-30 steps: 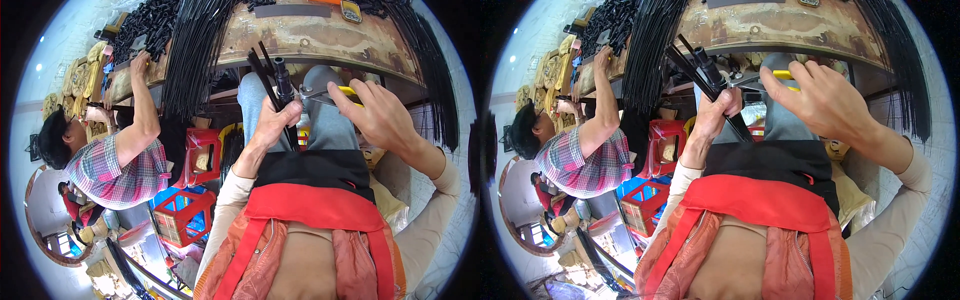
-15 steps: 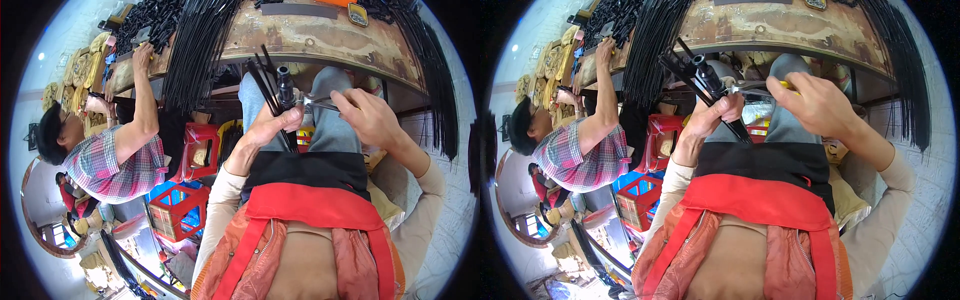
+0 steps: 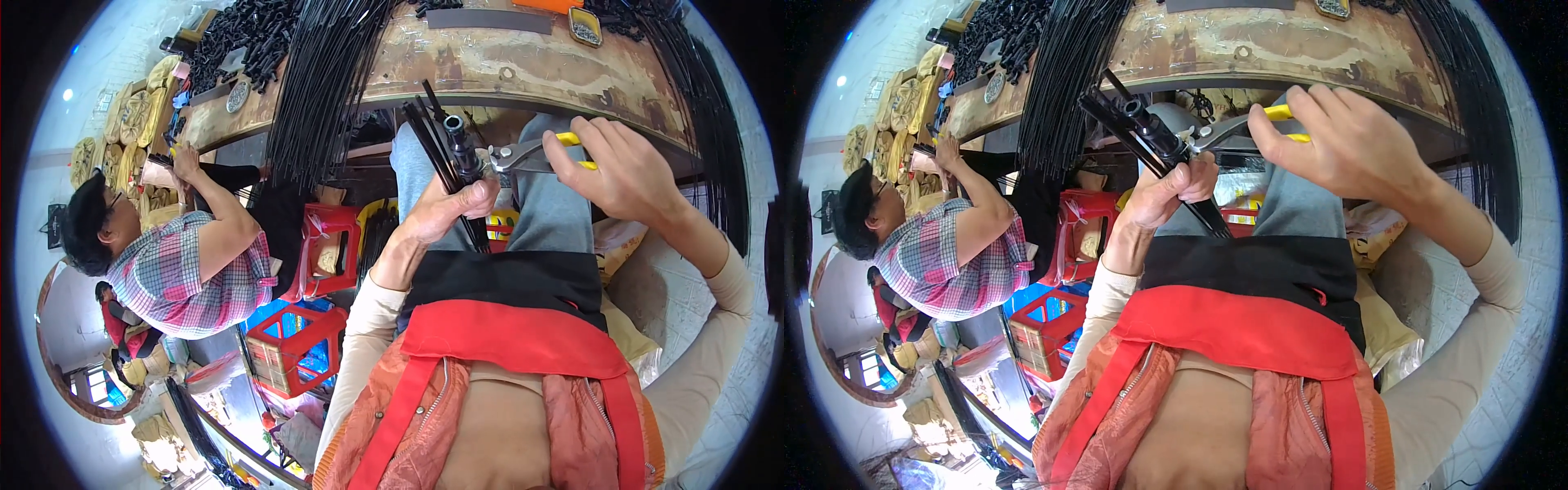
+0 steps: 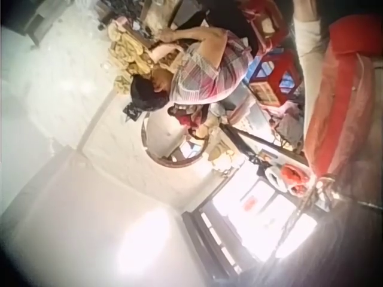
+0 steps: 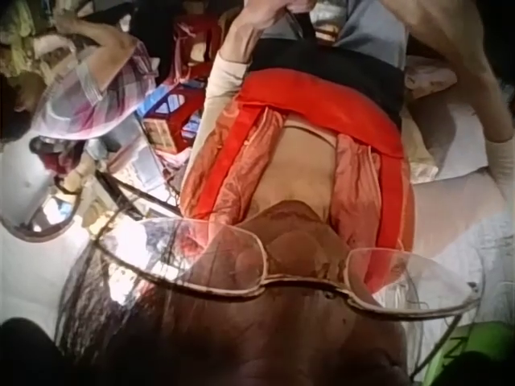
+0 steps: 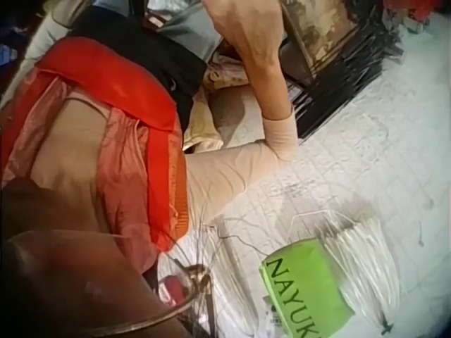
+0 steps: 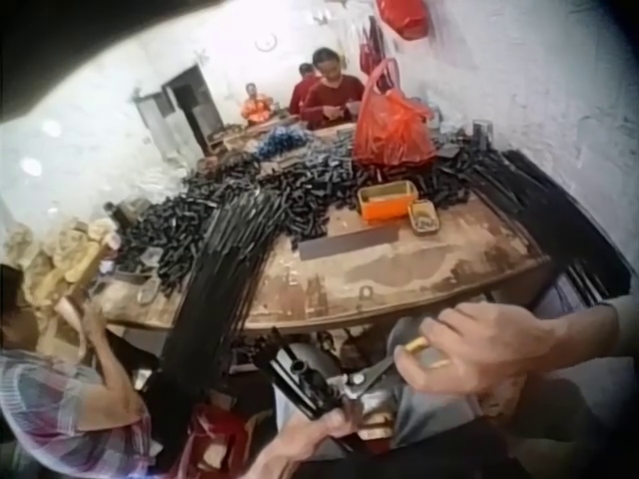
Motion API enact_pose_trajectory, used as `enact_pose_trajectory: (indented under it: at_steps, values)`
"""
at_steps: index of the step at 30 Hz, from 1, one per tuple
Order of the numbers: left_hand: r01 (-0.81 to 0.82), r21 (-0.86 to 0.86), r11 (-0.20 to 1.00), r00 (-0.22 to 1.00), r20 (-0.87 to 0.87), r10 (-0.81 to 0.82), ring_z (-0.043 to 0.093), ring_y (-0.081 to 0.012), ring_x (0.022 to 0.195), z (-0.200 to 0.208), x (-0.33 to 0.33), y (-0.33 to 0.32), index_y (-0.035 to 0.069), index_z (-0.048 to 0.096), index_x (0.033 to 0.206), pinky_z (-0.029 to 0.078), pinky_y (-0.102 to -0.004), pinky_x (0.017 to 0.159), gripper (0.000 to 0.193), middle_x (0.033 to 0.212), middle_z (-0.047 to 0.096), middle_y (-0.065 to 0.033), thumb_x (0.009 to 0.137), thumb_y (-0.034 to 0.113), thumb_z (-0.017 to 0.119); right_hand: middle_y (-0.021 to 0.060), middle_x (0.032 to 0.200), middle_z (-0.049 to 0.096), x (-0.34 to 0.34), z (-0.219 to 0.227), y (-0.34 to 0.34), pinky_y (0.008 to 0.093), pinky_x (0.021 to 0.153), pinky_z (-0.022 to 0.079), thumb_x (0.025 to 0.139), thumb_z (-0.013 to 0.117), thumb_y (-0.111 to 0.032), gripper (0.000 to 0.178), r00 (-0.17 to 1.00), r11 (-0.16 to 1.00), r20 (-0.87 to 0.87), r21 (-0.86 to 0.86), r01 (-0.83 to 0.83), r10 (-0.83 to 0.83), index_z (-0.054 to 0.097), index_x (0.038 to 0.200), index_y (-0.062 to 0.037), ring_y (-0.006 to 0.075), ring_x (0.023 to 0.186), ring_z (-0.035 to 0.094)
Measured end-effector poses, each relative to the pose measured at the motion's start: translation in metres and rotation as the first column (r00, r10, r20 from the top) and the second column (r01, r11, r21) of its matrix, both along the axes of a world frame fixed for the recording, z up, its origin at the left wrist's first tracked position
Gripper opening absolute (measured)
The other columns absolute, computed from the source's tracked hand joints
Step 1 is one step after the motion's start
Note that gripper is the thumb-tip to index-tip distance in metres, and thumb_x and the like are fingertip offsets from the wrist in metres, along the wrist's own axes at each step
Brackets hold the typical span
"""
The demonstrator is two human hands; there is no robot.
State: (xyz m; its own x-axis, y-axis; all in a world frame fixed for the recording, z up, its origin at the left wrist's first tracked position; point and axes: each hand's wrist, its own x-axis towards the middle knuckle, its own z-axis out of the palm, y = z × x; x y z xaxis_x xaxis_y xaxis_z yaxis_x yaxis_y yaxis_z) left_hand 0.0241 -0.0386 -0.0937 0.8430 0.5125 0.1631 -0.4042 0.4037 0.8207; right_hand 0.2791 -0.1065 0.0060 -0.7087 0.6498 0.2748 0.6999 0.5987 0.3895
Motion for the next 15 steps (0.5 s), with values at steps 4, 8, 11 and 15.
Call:
enact_pose_trajectory:
  at_steps: [4,8,11,15]
  values:
    - [-0.083,-0.03,0.996,0.996,-0.045,0.081,0.034,-0.0072,0.056,0.001,0.003,-0.001,0.007,0.047,0.082,0.027,-0.0235,0.05,0.031,0.065,0.037,0.0038,0.092,0.03,0.065,0.014,0.092,0.058,-0.001,0.012,0.008,0.0316,0.068,0.051,0.077,0.058,-0.015,0.044,0.999,0.999,0.048,0.035,-0.008,0.006,0.054,0.12,-0.0077,0.0249,0.08,0.059]
    - [-0.252,0.045,0.967,0.956,-0.147,0.256,0.027,-0.0077,0.051,0.003,0.007,-0.002,0.005,0.047,0.085,0.021,-0.024,0.047,0.041,0.062,0.032,0.0036,0.089,0.041,0.066,0.0103,0.084,0.053,-0.013,0.011,-0.001,0.0331,0.063,0.048,0.081,0.065,-0.015,0.041,0.972,0.934,-0.196,-0.352,0.057,-0.133,0.054,0.119,-0.0055,0.0248,0.072,0.057]
    - [-0.293,0.031,0.956,0.951,-0.098,0.295,0.031,-0.0066,0.05,0.007,0.008,-0.008,0.003,0.042,0.128,0.024,-0.0238,0.047,0.063,0.063,0.038,0.0037,0.085,0.037,0.073,0.0085,0.069,0.055,-0.022,0.009,-0.013,0.0323,0.05,0.046,0.081,0.069,-0.008,0.045,0.749,0.505,-0.421,-0.853,-0.134,-0.512,0.048,0.12,-0.0018,0.0211,0.055,0.059]
    - [-0.164,0.0,0.986,0.982,-0.097,0.163,0.042,-0.0059,0.052,0.017,0.008,-0.01,0.001,0.05,0.129,0.032,-0.023,0.048,0.056,0.064,0.049,0.0031,0.085,0.028,0.073,0.0048,0.061,0.053,-0.028,-0.001,-0.028,0.0272,0.039,0.043,0.077,0.068,-0.001,0.05,0.42,-0.281,-0.043,-0.68,-0.677,-0.907,0.041,0.119,0.0002,0.0181,0.038,0.055]
